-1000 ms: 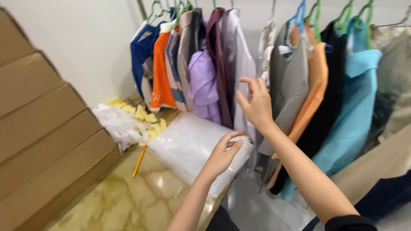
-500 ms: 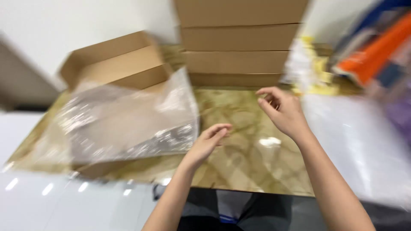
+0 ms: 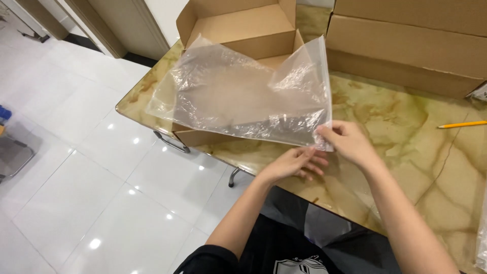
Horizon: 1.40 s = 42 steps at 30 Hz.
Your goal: The person unpacks a patterned garment from a bubble wrap pouch inside a cardboard box, removes it, and hangs it on a hanger among other clothes. They then fold a stack of bubble wrap pouches and place them on the table. Next, they close and stack several empty cardboard boxes. Finally, they take an orange t-shirt from the rack, lay it on the table, and fold it neatly.
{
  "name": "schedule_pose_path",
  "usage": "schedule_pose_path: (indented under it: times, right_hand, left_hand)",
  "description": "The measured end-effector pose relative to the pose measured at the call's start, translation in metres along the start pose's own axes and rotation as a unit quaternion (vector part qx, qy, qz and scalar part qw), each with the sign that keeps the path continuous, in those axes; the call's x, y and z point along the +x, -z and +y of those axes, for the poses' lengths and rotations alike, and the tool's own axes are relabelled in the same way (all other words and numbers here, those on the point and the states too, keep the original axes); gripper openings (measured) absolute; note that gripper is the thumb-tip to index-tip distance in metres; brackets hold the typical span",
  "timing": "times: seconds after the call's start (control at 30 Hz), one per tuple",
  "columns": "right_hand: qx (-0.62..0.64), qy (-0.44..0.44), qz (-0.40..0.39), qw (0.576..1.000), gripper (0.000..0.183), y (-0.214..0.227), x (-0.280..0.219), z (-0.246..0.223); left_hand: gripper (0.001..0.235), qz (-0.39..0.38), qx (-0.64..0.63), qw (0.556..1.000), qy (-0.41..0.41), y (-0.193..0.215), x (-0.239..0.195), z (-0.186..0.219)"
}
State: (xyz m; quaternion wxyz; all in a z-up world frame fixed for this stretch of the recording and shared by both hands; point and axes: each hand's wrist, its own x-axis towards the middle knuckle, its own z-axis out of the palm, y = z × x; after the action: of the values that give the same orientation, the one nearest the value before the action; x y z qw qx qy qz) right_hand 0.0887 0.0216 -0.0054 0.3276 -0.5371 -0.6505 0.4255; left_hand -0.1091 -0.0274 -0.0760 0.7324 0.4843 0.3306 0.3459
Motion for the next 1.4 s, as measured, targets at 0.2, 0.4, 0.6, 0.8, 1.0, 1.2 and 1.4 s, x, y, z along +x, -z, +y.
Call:
schedule_pose_path:
  times: [0.2, 0.4, 0.6, 0.8, 1.0, 1.2, 1.4]
  right_hand:
    - [-0.064, -0.056, 0.038, 0.996, 0.032, 0.015, -0.022, -0.019]
    - [-0.059, -0.003, 0.101, 0.993, 0.025, 0.054, -0.03, 0.013]
    - [-0.049, 0.015, 0.095, 0.994, 0.025, 0.073, -0.044, 0.044]
    - [0.013, -0.034, 0.035, 0.999, 0.025, 0.063, -0.029, 0.084]
    - [0.042, -0.077, 0.018, 0.996, 0.022, 0.048, -0.035, 0.074]
    - [0.022, -0.123, 0.022, 0.992, 0.033, 0.048, -0.044, 0.069]
    - [0.046, -0.089, 0.011, 0.995, 0.029, 0.062, -0.032, 0.121]
  left_hand:
    - [0.054, 0.2, -0.147, 0.964, -0.095, -0.02, -0.007, 0.062]
    - [0.032, 0.398, -0.266, 0.865, -0.152, 0.028, -0.03, 0.086]
    - [0.045, 0.502, -0.287, 0.786, -0.22, 0.08, -0.113, 0.124]
    - [0.042, 0.456, -0.274, 0.792, -0.3, 0.111, -0.161, 0.124]
    - [0.042, 0.511, -0.159, 0.83, -0.157, 0.101, -0.193, 0.122]
    - [0.081, 0.47, -0.168, 0.857, -0.127, 0.102, -0.211, 0.101]
    - [0.065, 0.474, -0.115, 0.866, -0.113, 0.116, -0.222, 0.097]
